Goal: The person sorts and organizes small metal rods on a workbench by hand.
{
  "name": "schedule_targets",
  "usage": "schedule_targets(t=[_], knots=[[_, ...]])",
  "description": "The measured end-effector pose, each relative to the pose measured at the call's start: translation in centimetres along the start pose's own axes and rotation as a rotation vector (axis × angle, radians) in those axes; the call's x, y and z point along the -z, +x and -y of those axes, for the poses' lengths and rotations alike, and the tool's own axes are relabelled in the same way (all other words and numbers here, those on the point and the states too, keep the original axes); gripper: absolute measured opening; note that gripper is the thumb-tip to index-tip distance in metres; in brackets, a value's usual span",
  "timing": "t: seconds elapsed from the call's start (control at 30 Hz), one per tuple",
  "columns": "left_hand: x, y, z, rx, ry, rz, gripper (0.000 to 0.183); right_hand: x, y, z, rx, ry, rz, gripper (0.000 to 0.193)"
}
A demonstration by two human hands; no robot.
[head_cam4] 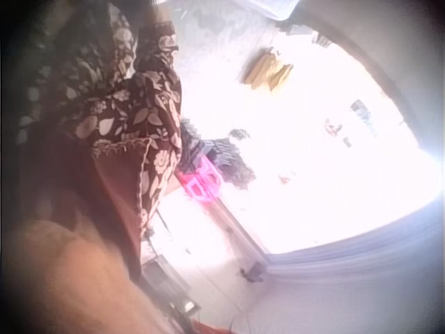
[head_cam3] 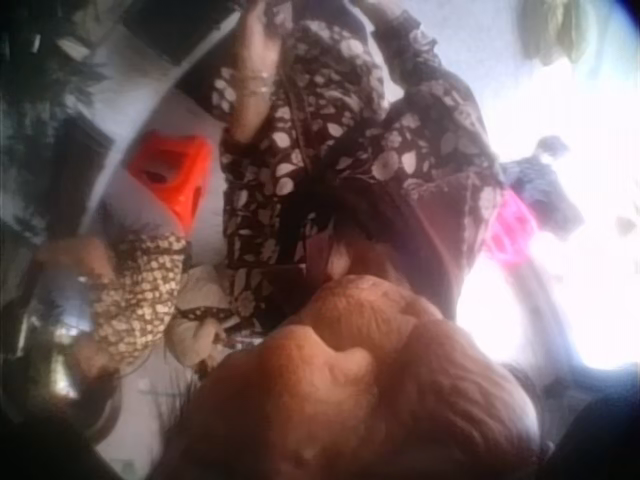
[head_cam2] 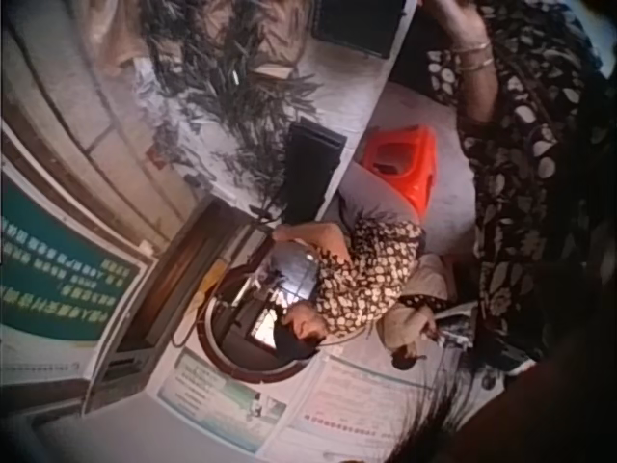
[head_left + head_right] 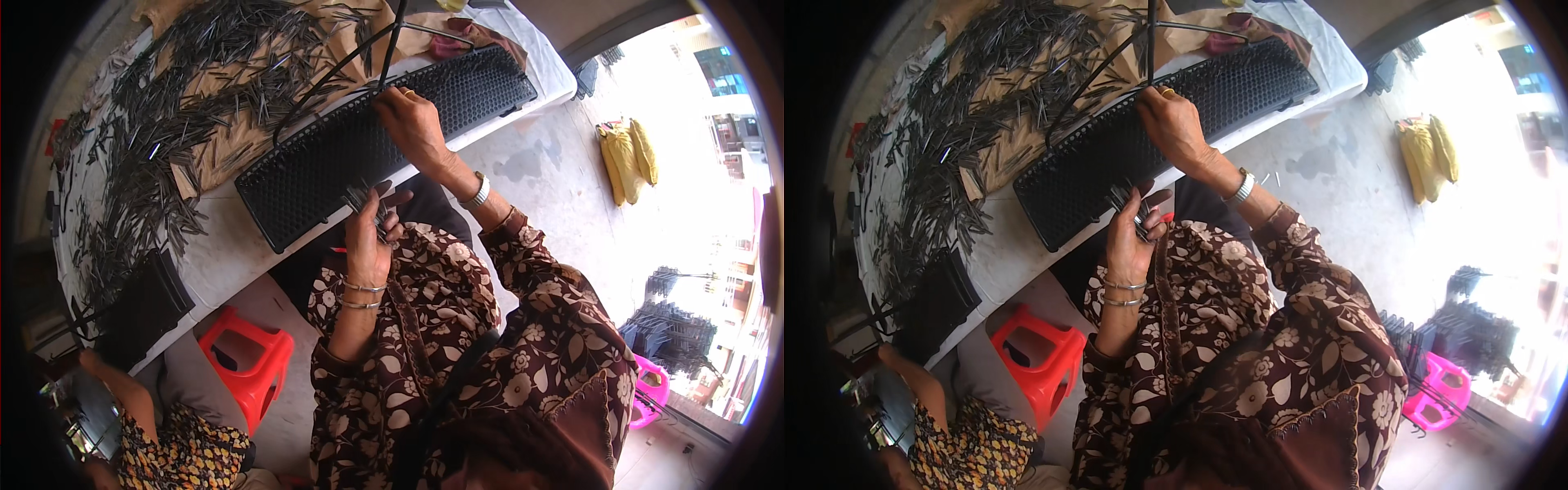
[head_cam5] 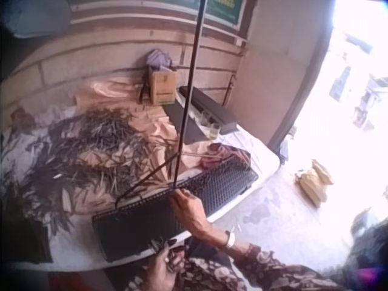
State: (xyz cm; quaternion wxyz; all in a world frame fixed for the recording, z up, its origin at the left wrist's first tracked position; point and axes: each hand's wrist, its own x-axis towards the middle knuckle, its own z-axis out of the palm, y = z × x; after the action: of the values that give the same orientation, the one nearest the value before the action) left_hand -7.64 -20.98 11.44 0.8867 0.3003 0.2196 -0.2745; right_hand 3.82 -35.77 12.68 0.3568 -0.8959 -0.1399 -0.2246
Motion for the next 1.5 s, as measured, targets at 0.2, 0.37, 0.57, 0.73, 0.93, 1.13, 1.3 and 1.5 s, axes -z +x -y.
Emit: schedule_targets(t=[0.2, 0.37, 0.57, 0.73, 0.93, 1.13, 1.3, 1.5], knots=[[-0.8, -0.1, -0.6, -0.05, -0.072, 0.051, 0.034, -0.6, -0.5, 0.3, -0.011, -0.221, 0.099, 0.012], [-1.1, 0.5, -1.3, -0.096, -0.113, 0.112, 0.038, -0.4, -0.8, 0.3, 0.028, -0.274, 0.043, 0.015], [0.4, 1.6, -1.2, -0.136, -0.104, 0.236, 0.042, 3.7, -2.3, 1.8, -0.041, 0.189, 0.515, 0.017], [-1.7, 0.6, -1.5, -0.094, 0.037, 0.084, 0.036, 5.1, -2.9, 2.4, -0.241, 0.564, 0.756, 0.019], [0.3, 1.3, -1.0, -0.138, 0.09, 0.214, 0.042, 5.3, -3.2, 2.4, -0.157, 0.518, 0.759, 0.021], [-1.3, 0.5, -0.7, -0.052, 0.106, 0.019, 0.038, 5.3, -3.9, 3.0, -0.171, 0.528, 0.695, 0.025], [-0.8, 0.5, -1.1, -0.078, 0.165, 0.031, 0.033, 5.5, -3.6, 3.4, -0.345, 0.632, 0.744, 0.025], [-2.5, -0.5, -1.6, -0.177, 0.295, -0.017, 0.027, 5.0, -3.6, 3.1, -0.356, 0.559, 0.561, 0.022]])
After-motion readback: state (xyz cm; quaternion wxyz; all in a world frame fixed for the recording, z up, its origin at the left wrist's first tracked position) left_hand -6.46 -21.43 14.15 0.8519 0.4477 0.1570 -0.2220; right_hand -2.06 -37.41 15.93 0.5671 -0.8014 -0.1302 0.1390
